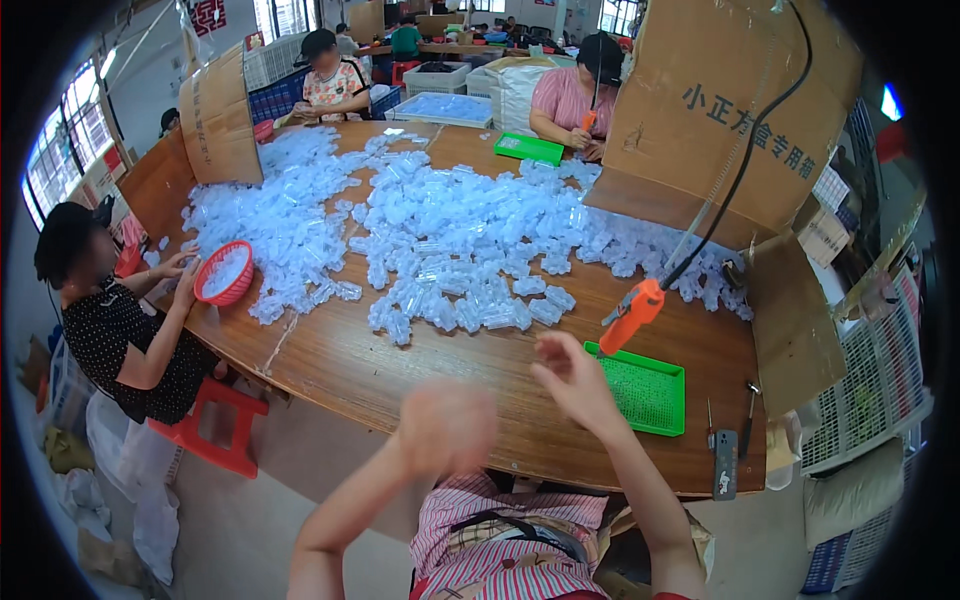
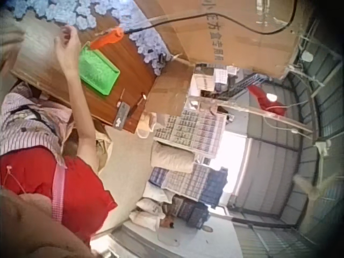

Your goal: The person fits clear plastic components together by hand and fastens them using an electric screwdriver with screws from a tray.

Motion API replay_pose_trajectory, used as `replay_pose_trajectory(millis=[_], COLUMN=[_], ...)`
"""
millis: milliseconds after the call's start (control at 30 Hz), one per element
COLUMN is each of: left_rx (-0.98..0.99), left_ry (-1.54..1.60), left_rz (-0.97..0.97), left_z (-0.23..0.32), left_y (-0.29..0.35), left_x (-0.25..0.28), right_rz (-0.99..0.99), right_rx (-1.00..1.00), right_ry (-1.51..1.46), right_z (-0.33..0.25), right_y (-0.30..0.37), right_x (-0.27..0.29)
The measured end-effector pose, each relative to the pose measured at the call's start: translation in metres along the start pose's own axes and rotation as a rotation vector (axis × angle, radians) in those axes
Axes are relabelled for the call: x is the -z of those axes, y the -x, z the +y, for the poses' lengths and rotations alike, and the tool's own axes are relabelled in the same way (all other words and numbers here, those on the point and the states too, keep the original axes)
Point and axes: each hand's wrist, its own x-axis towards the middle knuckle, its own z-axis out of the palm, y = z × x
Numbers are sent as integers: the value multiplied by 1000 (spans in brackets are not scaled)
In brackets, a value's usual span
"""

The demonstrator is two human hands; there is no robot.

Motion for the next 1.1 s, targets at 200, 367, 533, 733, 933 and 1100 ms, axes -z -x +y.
replay_pose_trajectory(millis=[200, 367, 533, 733, 933, 1100], left_rx=[696, 709, 628, 832, 717, 633], left_ry=[-383, -442, -318, -120, -106, -110], left_rz=[-127, -436, -396, -469, -616, -539], left_z=[-157, -173, -137, -120, -117, -115], left_y=[38, 66, 98, 81, 73, 90], left_x=[-117, -151, -131, -100, -97, -96], right_rz=[196, 44, -2, 329, 161, 12], right_rx=[-58, -308, -156, -141, -504, -526], right_ry=[485, 587, 548, 588, 673, 640], right_z=[124, 146, 123, 144, 171, 152], right_y=[-113, -116, -55, -127, -174, -144], right_x=[-63, -91, -94, -45, -43, -56])
